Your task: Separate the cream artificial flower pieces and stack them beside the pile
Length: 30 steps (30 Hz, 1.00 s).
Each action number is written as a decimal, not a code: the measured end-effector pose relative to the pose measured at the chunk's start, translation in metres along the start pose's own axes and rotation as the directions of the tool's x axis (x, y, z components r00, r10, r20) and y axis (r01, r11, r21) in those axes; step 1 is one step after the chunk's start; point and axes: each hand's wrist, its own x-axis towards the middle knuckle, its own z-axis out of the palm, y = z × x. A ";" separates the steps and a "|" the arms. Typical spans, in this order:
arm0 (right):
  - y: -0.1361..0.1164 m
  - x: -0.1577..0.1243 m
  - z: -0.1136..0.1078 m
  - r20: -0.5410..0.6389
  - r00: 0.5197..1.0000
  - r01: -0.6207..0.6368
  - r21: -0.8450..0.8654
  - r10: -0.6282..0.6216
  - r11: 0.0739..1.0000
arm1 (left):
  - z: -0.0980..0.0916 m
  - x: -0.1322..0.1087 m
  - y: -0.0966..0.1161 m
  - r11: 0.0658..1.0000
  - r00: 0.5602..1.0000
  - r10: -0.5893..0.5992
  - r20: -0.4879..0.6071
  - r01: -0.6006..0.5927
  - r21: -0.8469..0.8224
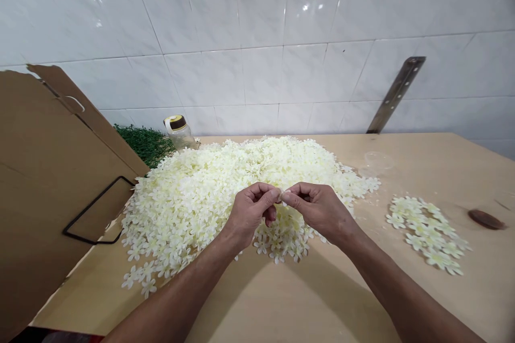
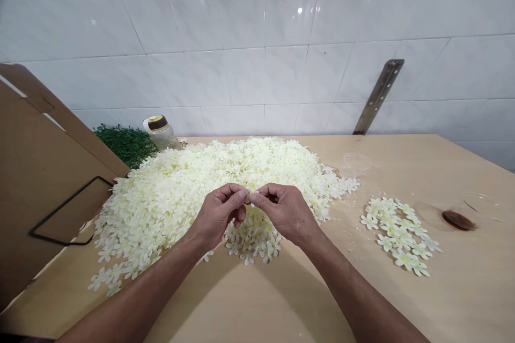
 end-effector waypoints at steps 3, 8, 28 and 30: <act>0.002 0.000 0.001 -0.016 1.000 0.006 -0.024 -0.006 1.000 | -0.003 0.000 0.001 0.995 0.995 -0.064 0.071 0.070 -0.078; 0.002 0.000 0.003 0.011 1.000 -0.003 -0.032 0.004 0.999 | -0.006 0.003 0.000 0.972 0.983 -0.114 0.144 0.140 -0.190; -0.001 -0.002 -0.004 0.199 0.980 -0.057 0.211 0.015 0.976 | -0.012 0.010 -0.006 0.952 0.992 -0.119 -0.031 0.105 -0.287; 0.000 -0.002 -0.004 0.191 0.982 -0.056 0.221 0.013 0.974 | -0.012 0.011 -0.006 0.953 0.992 -0.116 -0.046 0.098 -0.287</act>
